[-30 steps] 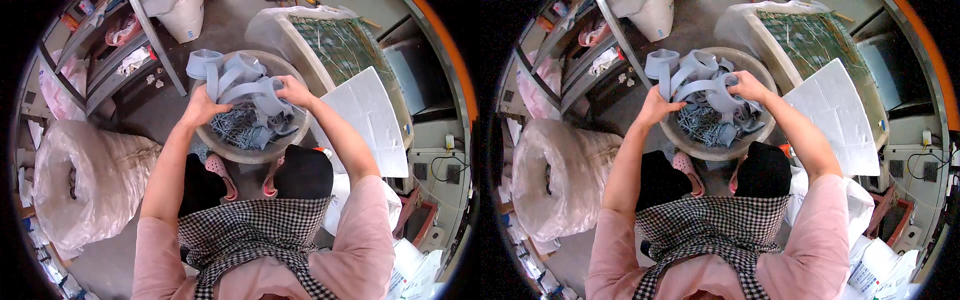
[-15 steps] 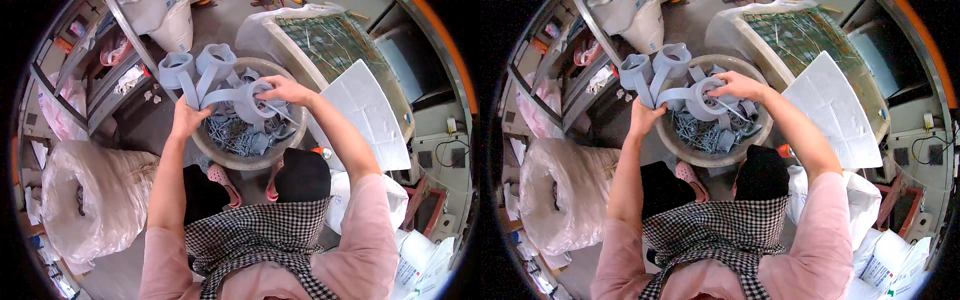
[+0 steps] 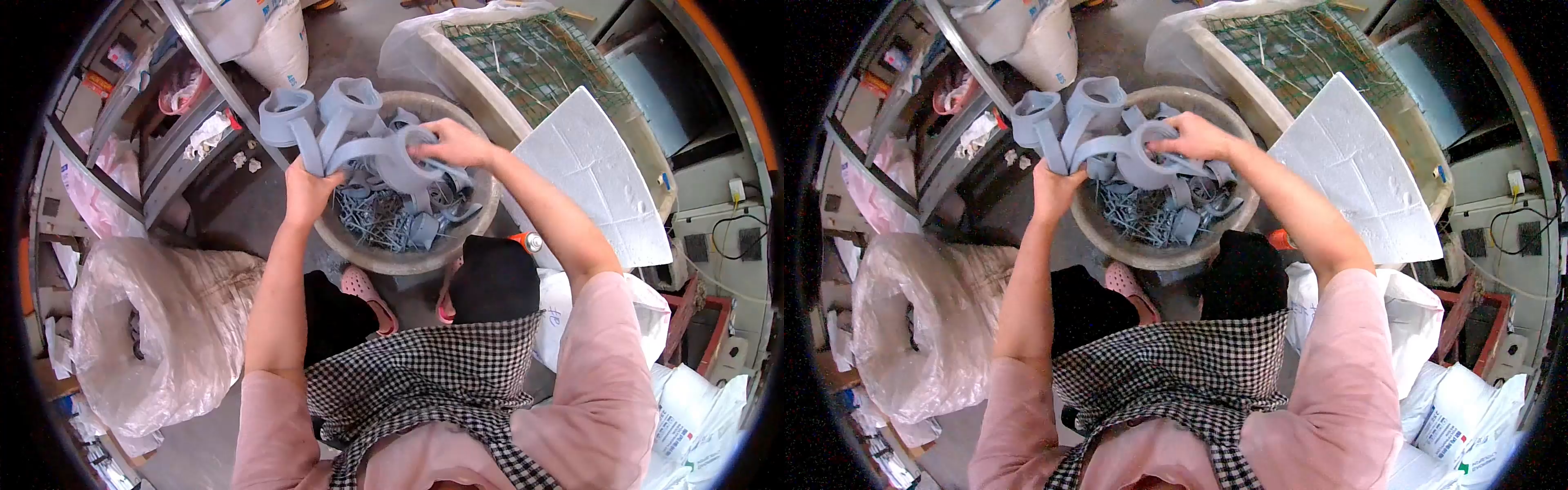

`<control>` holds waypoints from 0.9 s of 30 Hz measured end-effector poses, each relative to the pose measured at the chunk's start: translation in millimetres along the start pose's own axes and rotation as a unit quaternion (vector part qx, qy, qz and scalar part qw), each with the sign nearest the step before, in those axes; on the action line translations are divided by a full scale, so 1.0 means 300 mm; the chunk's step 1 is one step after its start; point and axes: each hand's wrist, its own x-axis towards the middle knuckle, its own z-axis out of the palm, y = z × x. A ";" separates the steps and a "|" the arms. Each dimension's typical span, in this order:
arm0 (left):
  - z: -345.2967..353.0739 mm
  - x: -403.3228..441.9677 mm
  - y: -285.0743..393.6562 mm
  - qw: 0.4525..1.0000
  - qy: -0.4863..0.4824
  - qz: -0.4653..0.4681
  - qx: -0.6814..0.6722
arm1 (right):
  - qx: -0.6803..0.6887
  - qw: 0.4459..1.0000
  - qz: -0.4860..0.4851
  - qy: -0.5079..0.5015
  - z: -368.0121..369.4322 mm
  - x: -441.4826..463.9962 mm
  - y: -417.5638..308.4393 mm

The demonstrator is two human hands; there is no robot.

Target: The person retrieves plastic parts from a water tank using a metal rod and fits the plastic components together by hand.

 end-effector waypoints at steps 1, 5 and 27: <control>-0.007 0.009 -0.014 0.998 -0.003 -0.017 -0.057 | 0.064 0.994 0.073 -0.047 -0.042 -0.004 -0.031; -0.038 0.026 -0.020 0.992 0.011 -0.097 -0.078 | 0.133 0.981 -0.137 -0.034 -0.111 -0.061 -0.073; 0.010 -0.022 0.065 0.992 -0.038 -0.096 -0.079 | 0.442 0.892 0.081 0.057 0.009 -0.102 -0.017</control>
